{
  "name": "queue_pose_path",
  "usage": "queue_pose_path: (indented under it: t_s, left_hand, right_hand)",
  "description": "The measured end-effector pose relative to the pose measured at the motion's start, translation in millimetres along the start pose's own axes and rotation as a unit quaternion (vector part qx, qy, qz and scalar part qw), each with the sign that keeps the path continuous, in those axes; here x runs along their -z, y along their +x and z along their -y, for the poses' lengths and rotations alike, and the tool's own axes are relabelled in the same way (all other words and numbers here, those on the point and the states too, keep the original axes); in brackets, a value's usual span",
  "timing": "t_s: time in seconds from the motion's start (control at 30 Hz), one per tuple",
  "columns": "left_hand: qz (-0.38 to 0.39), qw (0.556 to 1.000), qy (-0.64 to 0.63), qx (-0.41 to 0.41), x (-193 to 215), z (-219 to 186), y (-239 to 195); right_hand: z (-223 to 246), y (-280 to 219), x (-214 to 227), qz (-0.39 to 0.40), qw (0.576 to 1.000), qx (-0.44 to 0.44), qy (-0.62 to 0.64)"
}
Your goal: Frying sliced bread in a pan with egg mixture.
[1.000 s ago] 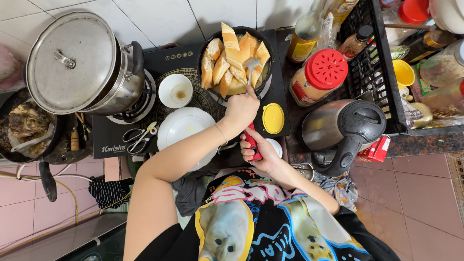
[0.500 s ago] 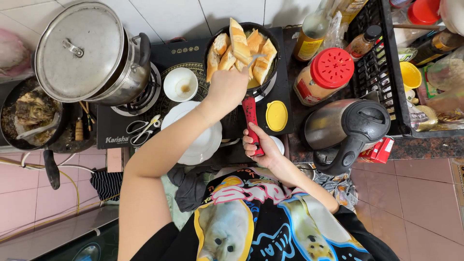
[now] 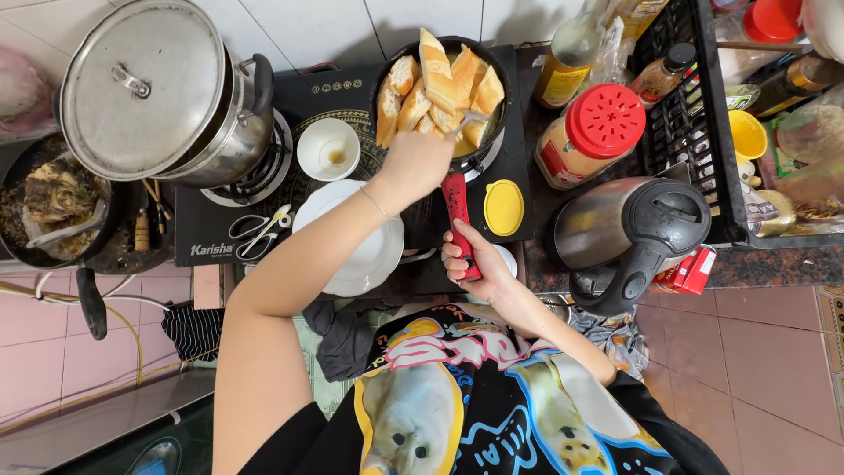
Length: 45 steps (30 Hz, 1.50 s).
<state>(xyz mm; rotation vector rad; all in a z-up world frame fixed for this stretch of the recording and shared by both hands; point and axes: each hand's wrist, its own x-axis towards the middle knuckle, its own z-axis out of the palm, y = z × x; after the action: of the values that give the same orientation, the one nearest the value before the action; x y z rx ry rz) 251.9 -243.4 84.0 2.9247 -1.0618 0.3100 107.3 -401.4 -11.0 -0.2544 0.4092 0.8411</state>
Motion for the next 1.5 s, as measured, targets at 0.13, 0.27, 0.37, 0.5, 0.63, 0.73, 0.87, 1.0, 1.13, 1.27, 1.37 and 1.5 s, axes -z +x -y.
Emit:
queue_pose_path:
  t_s: [0.13,0.27,0.37,0.5,0.63,0.73,0.87,1.0,1.13,1.27,1.37,1.5]
  left_hand:
    - [-0.012,0.999,-0.020,0.038,53,2,-16]
    - [-0.017,0.997,-0.002,0.075,82,8,-27]
    - [-0.061,0.993,0.025,0.101,64,20,-27]
    - [-0.019,0.994,0.031,0.099,20,30,-29]
    - [-0.006,0.995,0.004,0.099,-11,35,-28]
    - [0.027,0.995,-0.012,0.096,-19,44,-19]
    - [0.044,0.994,-0.032,0.097,-29,58,-1]
    - [0.074,0.992,-0.030,0.099,-25,66,18]
    - [0.026,0.994,-0.043,0.102,-4,70,26]
    - [0.005,0.988,-0.064,0.143,50,59,-1]
    - [-0.019,0.982,-0.069,0.177,79,57,-34]
    - [0.008,0.961,-0.070,0.266,69,58,-66]
  right_hand:
    - [0,0,0,0.001,1.000,0.009,0.000]
    - [1,1,1,0.007,1.000,0.004,-0.001]
    - [0,0,2,0.003,1.000,0.000,0.003]
    - [1,2,2,0.007,1.000,0.003,0.002]
    - [0,0,2,-0.001,1.000,0.004,0.004]
    - [2,2,3,-0.002,1.000,0.007,0.003]
    - [2,2,4,0.001,1.000,0.005,0.003]
    - [3,2,4,0.006,1.000,0.007,0.005]
    - [3,1,2,0.010,1.000,0.010,0.009]
    - [3,0,1,0.009,1.000,0.012,0.008]
    - [3,1,3,0.008,1.000,0.011,0.008]
    - [4,2,7,0.011,1.000,0.009,0.004]
